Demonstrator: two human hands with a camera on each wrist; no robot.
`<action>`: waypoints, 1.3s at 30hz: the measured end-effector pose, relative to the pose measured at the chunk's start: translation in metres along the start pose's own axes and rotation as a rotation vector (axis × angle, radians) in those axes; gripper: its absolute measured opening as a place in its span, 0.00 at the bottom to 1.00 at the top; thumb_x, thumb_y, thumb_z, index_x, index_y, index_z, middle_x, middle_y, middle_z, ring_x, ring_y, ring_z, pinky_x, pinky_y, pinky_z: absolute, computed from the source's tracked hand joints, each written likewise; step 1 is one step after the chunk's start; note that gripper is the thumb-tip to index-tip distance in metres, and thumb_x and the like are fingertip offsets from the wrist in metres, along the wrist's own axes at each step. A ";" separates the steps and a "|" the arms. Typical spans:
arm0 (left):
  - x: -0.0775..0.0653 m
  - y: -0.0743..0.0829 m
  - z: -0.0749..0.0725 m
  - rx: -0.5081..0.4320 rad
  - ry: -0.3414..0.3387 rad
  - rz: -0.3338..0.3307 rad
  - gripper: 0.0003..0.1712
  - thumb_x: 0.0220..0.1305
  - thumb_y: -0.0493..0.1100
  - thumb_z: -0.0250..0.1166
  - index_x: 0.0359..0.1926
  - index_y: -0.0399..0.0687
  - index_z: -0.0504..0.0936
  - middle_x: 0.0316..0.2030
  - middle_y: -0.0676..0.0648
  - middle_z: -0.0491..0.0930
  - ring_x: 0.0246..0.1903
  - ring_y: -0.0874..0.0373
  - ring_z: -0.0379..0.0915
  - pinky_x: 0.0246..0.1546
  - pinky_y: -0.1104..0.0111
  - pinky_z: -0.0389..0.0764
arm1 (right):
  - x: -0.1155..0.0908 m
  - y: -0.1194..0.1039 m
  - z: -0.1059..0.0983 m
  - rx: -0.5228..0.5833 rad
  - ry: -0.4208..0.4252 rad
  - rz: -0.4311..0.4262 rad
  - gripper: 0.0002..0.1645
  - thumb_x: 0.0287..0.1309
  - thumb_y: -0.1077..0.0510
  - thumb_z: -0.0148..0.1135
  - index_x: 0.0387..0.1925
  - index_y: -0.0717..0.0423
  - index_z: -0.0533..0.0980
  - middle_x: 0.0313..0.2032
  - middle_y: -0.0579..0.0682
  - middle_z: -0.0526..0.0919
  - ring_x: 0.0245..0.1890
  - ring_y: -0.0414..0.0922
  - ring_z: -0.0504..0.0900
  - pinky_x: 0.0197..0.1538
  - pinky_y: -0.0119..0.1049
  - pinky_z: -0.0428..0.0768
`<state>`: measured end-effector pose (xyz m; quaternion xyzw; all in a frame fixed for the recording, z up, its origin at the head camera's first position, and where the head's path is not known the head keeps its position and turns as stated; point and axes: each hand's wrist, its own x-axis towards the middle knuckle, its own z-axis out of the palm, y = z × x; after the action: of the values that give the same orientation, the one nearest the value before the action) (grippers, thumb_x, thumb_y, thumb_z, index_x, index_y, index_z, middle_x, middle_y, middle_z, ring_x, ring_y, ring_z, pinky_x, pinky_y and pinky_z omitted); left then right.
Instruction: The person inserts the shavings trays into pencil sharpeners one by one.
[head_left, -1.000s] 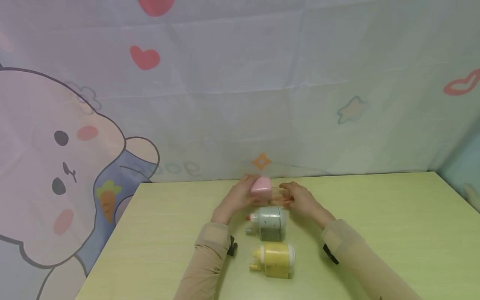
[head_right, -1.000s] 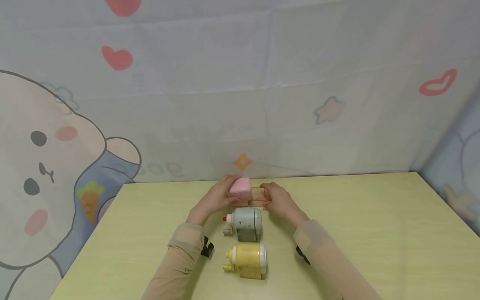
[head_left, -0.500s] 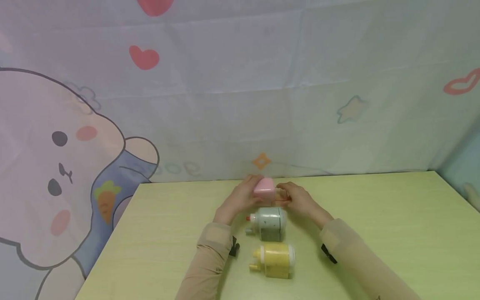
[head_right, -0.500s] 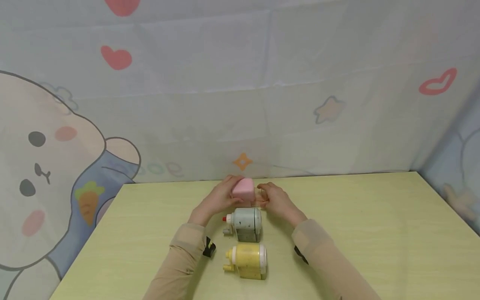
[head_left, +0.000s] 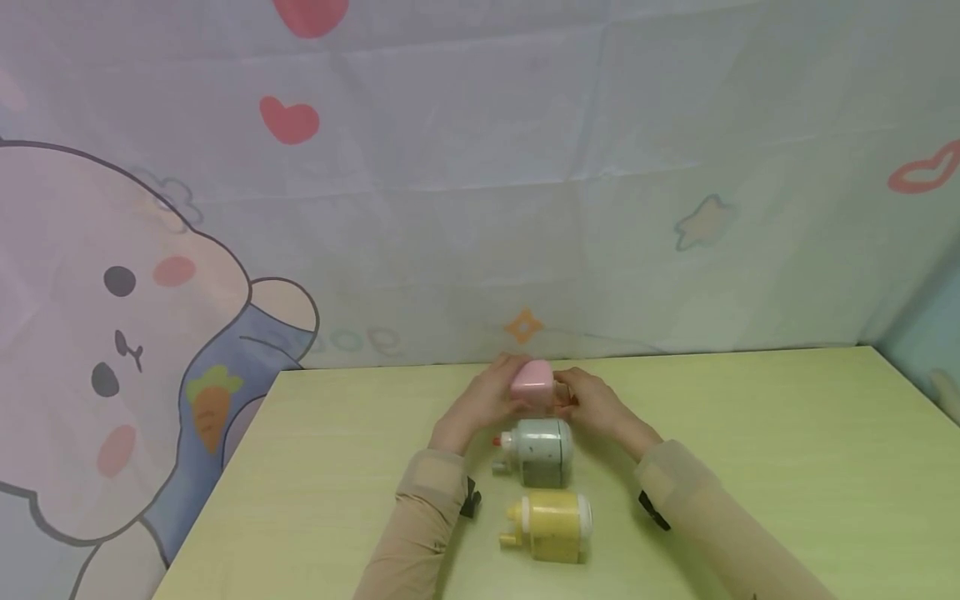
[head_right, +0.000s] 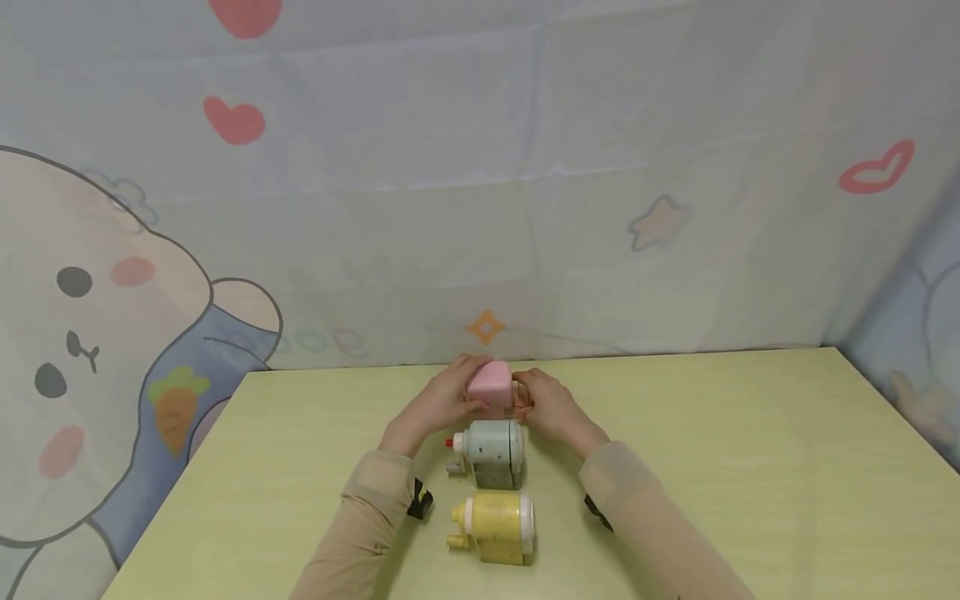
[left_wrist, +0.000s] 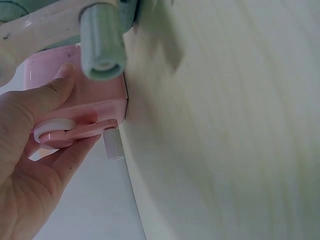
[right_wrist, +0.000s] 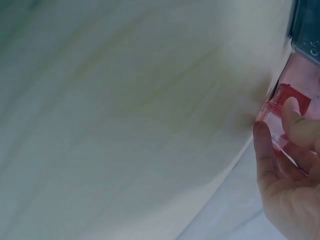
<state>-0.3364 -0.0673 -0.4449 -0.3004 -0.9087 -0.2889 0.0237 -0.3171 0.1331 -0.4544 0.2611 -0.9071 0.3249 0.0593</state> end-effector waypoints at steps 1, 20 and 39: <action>0.000 0.000 0.000 0.005 -0.002 0.002 0.39 0.48 0.40 0.68 0.62 0.49 0.62 0.54 0.46 0.68 0.47 0.56 0.66 0.50 0.57 0.74 | 0.000 0.000 0.000 0.002 0.002 0.005 0.31 0.44 0.62 0.66 0.52 0.67 0.70 0.45 0.65 0.77 0.40 0.56 0.74 0.41 0.53 0.76; -0.003 -0.001 -0.002 0.028 0.019 0.041 0.38 0.48 0.40 0.68 0.61 0.45 0.63 0.54 0.45 0.69 0.49 0.55 0.66 0.52 0.56 0.73 | 0.003 -0.001 0.003 -0.010 0.001 0.001 0.32 0.41 0.62 0.68 0.52 0.67 0.69 0.47 0.66 0.76 0.47 0.58 0.72 0.50 0.57 0.73; 0.000 -0.001 0.001 0.034 0.011 0.032 0.38 0.48 0.40 0.68 0.61 0.48 0.63 0.53 0.45 0.69 0.46 0.55 0.67 0.49 0.57 0.75 | 0.006 0.001 0.002 0.109 -0.029 0.046 0.30 0.39 0.65 0.68 0.48 0.63 0.69 0.38 0.57 0.77 0.26 0.43 0.72 0.29 0.37 0.75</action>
<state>-0.3369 -0.0675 -0.4458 -0.3129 -0.9084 -0.2746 0.0387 -0.3224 0.1295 -0.4546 0.2478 -0.8945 0.3714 0.0245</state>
